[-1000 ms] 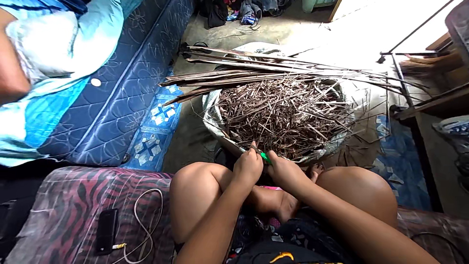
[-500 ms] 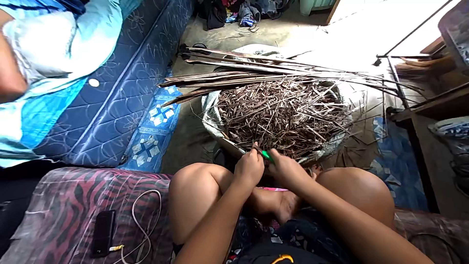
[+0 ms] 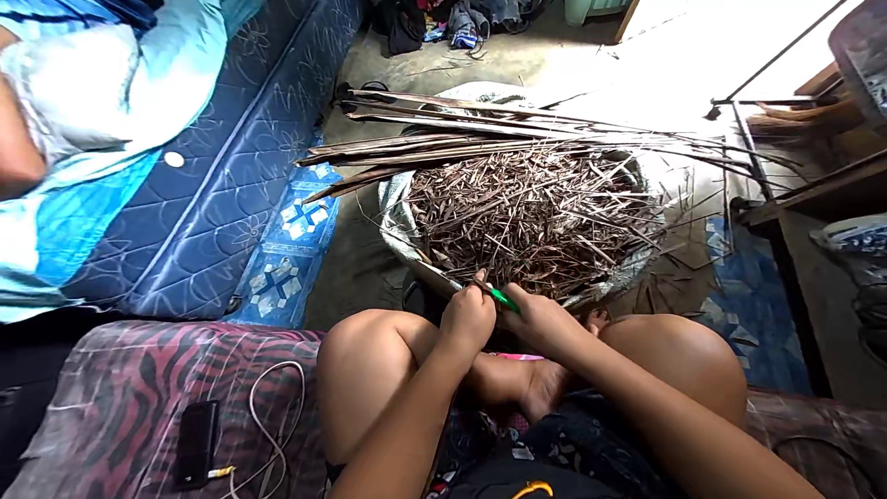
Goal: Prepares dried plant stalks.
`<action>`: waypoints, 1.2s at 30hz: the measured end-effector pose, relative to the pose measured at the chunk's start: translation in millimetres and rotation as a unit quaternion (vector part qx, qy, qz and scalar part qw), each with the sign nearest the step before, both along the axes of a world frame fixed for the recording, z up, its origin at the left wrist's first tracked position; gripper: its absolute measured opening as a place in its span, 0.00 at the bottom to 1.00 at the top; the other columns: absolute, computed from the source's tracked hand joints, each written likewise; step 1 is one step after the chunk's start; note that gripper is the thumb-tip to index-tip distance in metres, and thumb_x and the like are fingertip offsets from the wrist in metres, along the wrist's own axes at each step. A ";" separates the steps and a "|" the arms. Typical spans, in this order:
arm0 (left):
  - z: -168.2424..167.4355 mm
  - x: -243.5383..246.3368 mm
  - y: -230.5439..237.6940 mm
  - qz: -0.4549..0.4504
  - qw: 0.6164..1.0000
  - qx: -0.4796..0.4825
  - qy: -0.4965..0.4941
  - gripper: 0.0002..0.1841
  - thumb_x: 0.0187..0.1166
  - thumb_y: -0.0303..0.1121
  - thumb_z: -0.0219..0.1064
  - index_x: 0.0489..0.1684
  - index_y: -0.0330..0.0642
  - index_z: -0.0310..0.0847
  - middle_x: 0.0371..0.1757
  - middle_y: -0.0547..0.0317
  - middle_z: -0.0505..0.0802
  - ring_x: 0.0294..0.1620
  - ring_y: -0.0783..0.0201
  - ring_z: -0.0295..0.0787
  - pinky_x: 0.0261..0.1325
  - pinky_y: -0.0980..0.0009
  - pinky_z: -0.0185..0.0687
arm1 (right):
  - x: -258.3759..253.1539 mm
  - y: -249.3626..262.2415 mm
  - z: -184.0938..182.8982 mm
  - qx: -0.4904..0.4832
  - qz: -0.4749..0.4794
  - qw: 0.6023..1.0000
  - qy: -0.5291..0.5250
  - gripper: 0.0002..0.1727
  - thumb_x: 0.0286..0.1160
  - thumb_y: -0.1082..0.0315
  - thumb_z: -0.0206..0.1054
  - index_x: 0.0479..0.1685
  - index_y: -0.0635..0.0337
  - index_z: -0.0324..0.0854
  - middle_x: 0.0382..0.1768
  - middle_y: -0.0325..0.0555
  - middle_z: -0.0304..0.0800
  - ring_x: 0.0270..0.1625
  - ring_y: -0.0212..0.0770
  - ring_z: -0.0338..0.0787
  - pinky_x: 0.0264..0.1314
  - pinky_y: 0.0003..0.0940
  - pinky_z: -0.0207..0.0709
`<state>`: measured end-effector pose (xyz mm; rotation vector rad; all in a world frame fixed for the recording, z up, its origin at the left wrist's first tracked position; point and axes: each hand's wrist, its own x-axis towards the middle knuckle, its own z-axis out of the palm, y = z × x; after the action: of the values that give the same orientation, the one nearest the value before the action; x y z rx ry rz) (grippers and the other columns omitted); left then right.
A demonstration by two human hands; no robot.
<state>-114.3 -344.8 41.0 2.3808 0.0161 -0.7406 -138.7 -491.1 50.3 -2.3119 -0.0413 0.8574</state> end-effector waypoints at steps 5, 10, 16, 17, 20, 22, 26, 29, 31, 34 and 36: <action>-0.9 0.5 0.2 -0.001 1.000 0.024 0.015 0.26 0.94 0.35 0.42 0.89 0.41 0.64 0.72 0.45 0.88 0.71 0.51 0.85 0.76 0.53 0.74 | -0.6 11.6 3.2 -0.061 0.034 0.998 0.012 0.17 0.92 0.63 0.48 0.72 0.57 0.70 0.50 0.60 0.90 0.57 0.61 0.92 0.57 0.61 0.82; -5.6 1.3 -0.4 -0.023 1.000 0.015 0.008 0.25 0.96 0.37 0.41 0.87 0.37 0.66 0.58 0.40 0.92 0.61 0.47 0.89 0.71 0.49 0.78 | 7.5 16.2 -6.9 -0.176 -0.027 0.984 -0.019 0.21 0.92 0.67 0.47 0.78 0.62 0.67 0.55 0.65 0.89 0.60 0.66 0.92 0.57 0.62 0.83; -4.1 -3.4 -2.2 -0.049 0.998 -0.027 0.031 0.28 0.91 0.32 0.47 0.92 0.42 0.60 0.66 0.40 0.90 0.67 0.49 0.88 0.74 0.51 0.76 | 33.3 -30.9 -16.4 -0.007 -0.177 0.981 -0.078 0.20 0.95 0.57 0.49 0.68 0.63 0.74 0.47 0.58 0.87 0.51 0.54 0.89 0.57 0.54 0.79; -4.3 -3.9 -3.0 -0.061 0.997 -0.033 0.047 0.27 0.89 0.31 0.49 0.90 0.41 0.63 0.68 0.39 0.88 0.69 0.48 0.86 0.74 0.49 0.75 | 32.1 -30.6 -23.1 0.060 -0.211 0.972 -0.081 0.21 0.95 0.54 0.52 0.68 0.63 0.74 0.43 0.54 0.85 0.45 0.48 0.86 0.53 0.49 0.78; -3.2 -11.4 -10.2 -0.087 0.989 -0.075 0.091 0.23 0.85 0.29 0.54 0.78 0.34 0.71 0.55 0.39 0.89 0.46 0.51 0.90 0.55 0.51 0.84 | 31.9 -22.4 -32.3 0.119 -0.283 0.949 -0.065 0.21 0.92 0.55 0.59 0.68 0.63 0.74 0.43 0.52 0.84 0.41 0.42 0.83 0.50 0.43 0.78; -2.7 -16.9 -13.1 -0.097 0.983 -0.108 0.108 0.32 0.84 0.30 0.55 0.91 0.37 0.57 0.62 0.39 0.88 0.42 0.55 0.90 0.52 0.57 0.86 | 36.0 -23.9 -36.4 0.117 -0.328 0.935 -0.059 0.19 0.88 0.61 0.63 0.68 0.64 0.72 0.43 0.53 0.84 0.40 0.43 0.84 0.47 0.43 0.78; -3.2 -20.2 -15.7 -0.122 0.976 -0.131 0.122 0.40 0.83 0.32 0.59 0.97 0.45 0.43 0.68 0.38 0.86 0.58 0.50 0.89 0.64 0.52 0.82 | 46.4 -36.4 -48.2 0.250 -0.412 0.875 -0.040 0.12 0.84 0.72 0.62 0.60 0.64 0.69 0.28 0.45 0.84 0.17 0.31 0.74 0.21 0.26 0.68; -8.6 -22.5 -14.8 -0.119 0.974 -0.151 0.122 0.32 0.85 0.30 0.55 0.92 0.40 0.55 0.49 0.48 0.89 0.42 0.58 0.86 0.51 0.59 0.82 | 54.0 -50.7 -46.8 0.294 -0.437 0.845 -0.090 0.11 0.91 0.70 0.56 0.65 0.63 0.69 0.26 0.42 0.84 0.14 0.29 0.70 0.19 0.25 0.68; -11.3 -23.5 -13.8 -0.090 0.976 -0.166 0.109 0.19 0.92 0.32 0.49 0.76 0.34 0.69 0.33 0.58 0.84 0.28 0.66 0.78 0.37 0.67 0.77 | 53.8 -64.1 -45.0 0.200 -0.406 0.879 -0.146 0.16 0.95 0.59 0.53 0.66 0.62 0.73 0.28 0.42 0.84 0.20 0.33 0.74 0.26 0.32 0.73; -8.7 -15.3 -10.3 -0.062 0.991 -0.108 0.055 0.24 0.95 0.38 0.46 0.84 0.37 0.66 0.45 0.44 0.90 0.45 0.52 0.88 0.58 0.54 0.81 | 37.4 -57.5 -20.0 0.039 -0.275 0.948 -0.154 0.23 0.95 0.53 0.48 0.67 0.63 0.76 0.39 0.57 0.87 0.43 0.55 0.88 0.52 0.59 0.79; -5.5 -8.6 -7.8 -0.046 0.997 -0.048 0.041 0.28 0.96 0.41 0.44 0.93 0.43 0.56 0.66 0.37 0.89 0.67 0.45 0.87 0.74 0.46 0.75 | 19.9 -31.6 2.1 -0.055 -0.141 0.983 -0.102 0.22 0.93 0.56 0.50 0.71 0.61 0.75 0.49 0.62 0.90 0.55 0.62 0.91 0.58 0.64 0.80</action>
<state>-122.9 -352.6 35.4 2.2707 -0.0935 -0.8631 -118.7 -522.7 52.4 -2.4257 0.2453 0.4887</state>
